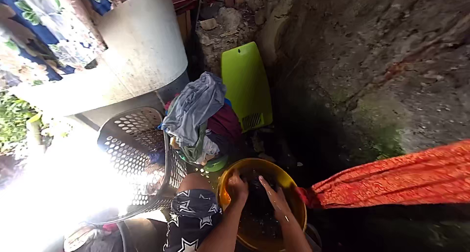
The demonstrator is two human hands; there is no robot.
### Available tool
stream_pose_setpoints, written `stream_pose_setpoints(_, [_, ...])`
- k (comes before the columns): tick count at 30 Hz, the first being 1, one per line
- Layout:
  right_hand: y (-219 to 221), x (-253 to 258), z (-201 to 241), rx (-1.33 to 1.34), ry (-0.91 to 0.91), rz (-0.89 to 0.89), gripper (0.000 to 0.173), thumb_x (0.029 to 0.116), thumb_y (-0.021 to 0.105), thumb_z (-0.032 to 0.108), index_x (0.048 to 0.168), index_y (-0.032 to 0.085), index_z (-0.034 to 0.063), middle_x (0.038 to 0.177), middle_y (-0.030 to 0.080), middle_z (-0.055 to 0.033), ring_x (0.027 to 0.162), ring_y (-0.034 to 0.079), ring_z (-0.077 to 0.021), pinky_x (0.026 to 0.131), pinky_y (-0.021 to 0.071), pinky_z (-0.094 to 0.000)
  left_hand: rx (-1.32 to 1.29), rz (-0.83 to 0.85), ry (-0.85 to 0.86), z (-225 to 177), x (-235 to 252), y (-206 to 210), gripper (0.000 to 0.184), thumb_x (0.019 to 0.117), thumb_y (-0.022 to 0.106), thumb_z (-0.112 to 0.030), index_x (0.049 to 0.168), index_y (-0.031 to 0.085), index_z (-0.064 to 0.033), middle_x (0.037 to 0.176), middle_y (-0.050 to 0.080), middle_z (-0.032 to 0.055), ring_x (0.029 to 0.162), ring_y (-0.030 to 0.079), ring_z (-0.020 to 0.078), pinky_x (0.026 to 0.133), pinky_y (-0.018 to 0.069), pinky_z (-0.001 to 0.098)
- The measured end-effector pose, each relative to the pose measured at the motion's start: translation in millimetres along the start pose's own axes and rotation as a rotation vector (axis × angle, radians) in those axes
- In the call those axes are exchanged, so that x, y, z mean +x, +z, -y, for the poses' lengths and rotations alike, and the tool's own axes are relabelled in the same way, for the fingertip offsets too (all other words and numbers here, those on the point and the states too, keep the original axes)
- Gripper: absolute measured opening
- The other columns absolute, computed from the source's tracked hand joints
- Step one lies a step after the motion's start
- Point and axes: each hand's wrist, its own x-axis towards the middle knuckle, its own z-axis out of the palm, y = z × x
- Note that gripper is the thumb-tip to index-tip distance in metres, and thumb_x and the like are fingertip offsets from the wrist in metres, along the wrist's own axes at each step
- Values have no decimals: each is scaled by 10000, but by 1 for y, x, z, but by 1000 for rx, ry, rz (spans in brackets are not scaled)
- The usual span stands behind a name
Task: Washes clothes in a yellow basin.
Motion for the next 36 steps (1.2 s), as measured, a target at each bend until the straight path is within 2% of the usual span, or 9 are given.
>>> stream_pose_setpoints(6, [0,31,-60,-1045,147,302,618,1024,592,273,1532,400,-22,1569,366,-321,1419,433,-475,1124,405,-616,268,269,387,28,-5,31,561,1003,593,-480,1471,562,-172,1587,438,164,1472,372,421,1135,381,619])
stream_pose_setpoints(10, [-9,27,-43,-550,-79,139,446,924,727,113,1318,622,-68,1358,608,-289,1305,570,-400,1119,430,-540,347,471,78,33,-13,19,499,1016,605,-255,1443,539,-4,1487,525,247,1347,534,428,1068,451,623])
stream_pose_setpoints(16, [7,22,-25,559,73,69,470,1103,396,210,1551,355,72,1436,532,-109,1245,558,-147,1047,477,-380,-160,74,304,-4,-57,13,311,957,649,-162,1173,722,49,1363,617,230,1344,525,377,1151,401,496])
stream_pose_setpoints(18, [16,11,-30,640,29,45,274,1106,348,168,1282,515,40,1057,656,-6,880,623,19,765,527,-166,-348,-89,611,-7,-93,21,167,843,709,-107,895,772,38,1139,728,180,1150,656,341,998,527,470])
stream_pose_setpoints(20, [27,4,-52,473,-359,-18,394,1075,353,31,1409,457,-150,1370,594,-197,1240,567,-61,1045,432,-153,-411,-221,789,-5,-99,31,153,811,702,-146,749,741,-11,949,754,123,943,726,281,812,601,436])
stream_pose_setpoints(26, [31,-5,7,354,181,-40,570,1099,468,295,1551,312,-15,1474,486,-260,1338,513,-328,1107,426,-503,-389,-109,62,-18,-19,-2,261,1000,632,-173,1088,738,48,1099,717,272,1124,666,408,1024,478,570])
stream_pose_setpoints(30, [20,5,-14,512,135,34,334,1082,489,224,1280,549,-38,1064,639,-146,922,623,-170,810,526,-344,-305,-42,337,-23,-66,4,233,971,621,-140,976,750,54,940,739,231,946,720,371,880,548,559])
stream_pose_setpoints(33, [18,2,-27,661,5,98,344,1080,471,167,1293,516,-100,1133,623,-188,976,597,-150,883,502,-298,-319,-258,801,-11,-87,30,157,798,651,-111,730,722,12,712,720,137,678,735,290,611,591,487])
stream_pose_setpoints(36, [19,1,-12,516,118,9,352,1076,484,240,1308,542,-19,1141,643,-136,1003,631,-152,870,530,-336,-181,-232,590,-10,-50,15,202,886,651,-115,828,729,63,811,725,223,810,735,373,756,578,544])
